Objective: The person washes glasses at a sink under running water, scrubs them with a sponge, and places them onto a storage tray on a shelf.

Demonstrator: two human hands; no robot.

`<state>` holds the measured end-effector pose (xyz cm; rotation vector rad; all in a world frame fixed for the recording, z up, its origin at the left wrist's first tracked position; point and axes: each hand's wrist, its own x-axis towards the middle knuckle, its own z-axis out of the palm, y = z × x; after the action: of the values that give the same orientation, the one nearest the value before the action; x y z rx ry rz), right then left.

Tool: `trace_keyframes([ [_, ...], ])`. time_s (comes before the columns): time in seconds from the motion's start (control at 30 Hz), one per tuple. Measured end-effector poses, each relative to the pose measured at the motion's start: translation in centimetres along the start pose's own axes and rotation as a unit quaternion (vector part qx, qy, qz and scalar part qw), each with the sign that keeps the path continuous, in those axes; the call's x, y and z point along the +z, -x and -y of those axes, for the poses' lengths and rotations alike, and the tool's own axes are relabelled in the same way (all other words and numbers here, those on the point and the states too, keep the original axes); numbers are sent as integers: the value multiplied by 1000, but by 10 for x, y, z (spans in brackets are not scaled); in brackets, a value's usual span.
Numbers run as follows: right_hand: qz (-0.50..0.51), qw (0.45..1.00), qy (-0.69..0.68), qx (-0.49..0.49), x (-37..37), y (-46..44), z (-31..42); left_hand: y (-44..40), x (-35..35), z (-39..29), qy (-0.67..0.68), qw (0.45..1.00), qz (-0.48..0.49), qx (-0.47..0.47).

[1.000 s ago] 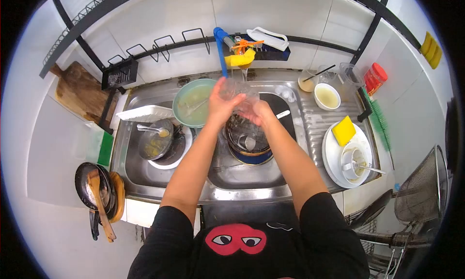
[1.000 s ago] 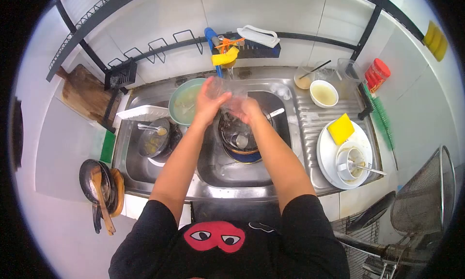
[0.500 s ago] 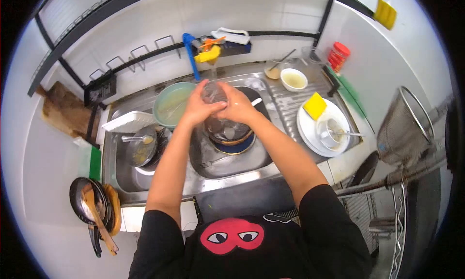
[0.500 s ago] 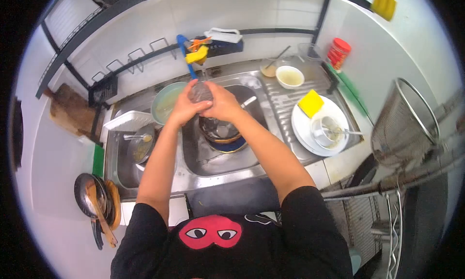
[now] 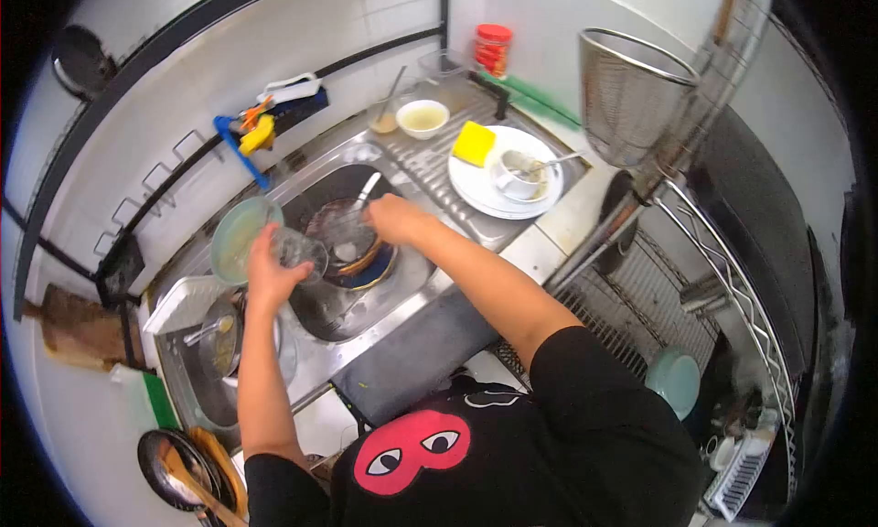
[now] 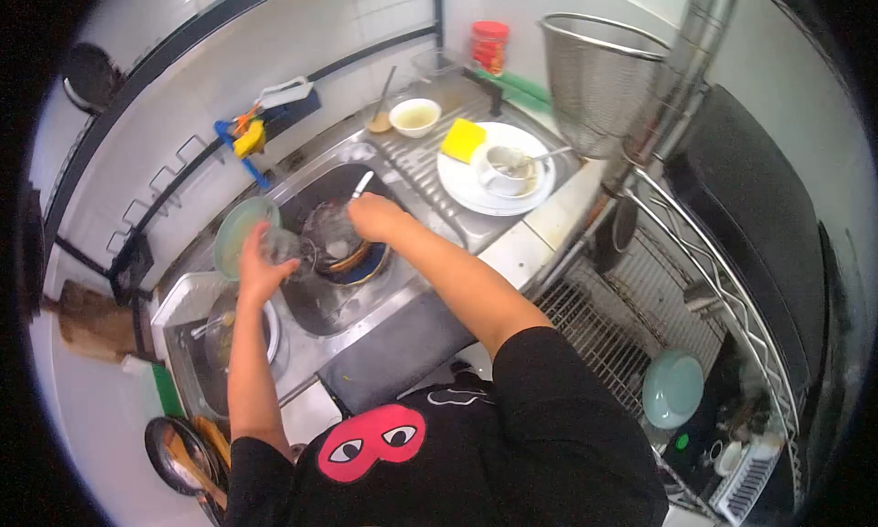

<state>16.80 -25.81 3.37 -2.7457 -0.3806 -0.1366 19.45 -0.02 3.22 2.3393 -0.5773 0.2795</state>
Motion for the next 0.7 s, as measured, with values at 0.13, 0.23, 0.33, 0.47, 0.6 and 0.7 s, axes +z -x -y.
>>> trace_keyframes([
  [0.13, -77, 926, -368, -38, -62, 5, 18, -12, -16, -2, 175, 981, -21, 83],
  [0.23, -148, 934, -305, -114, -23, -18, 14, -14, -25, -16, 490, 857, 57, -149],
  [0.33, 44, 986, 145, 70, -11, 51, 26, -13, 10, 8, -48, 997, -3, 60],
  [0.47, -100, 971, -207, 66, 11, 73, 30, 3, 23, 1, 153, 985, 63, -49],
  [0.6, -118, 985, -87, 93, 12, 84, 42, 9, 24, -17, -71, 986, 17, 149],
  [0.7, -241, 968, -73, -15, -13, 116, 60, 19, -1, -74, 28, 975, 55, 213],
])
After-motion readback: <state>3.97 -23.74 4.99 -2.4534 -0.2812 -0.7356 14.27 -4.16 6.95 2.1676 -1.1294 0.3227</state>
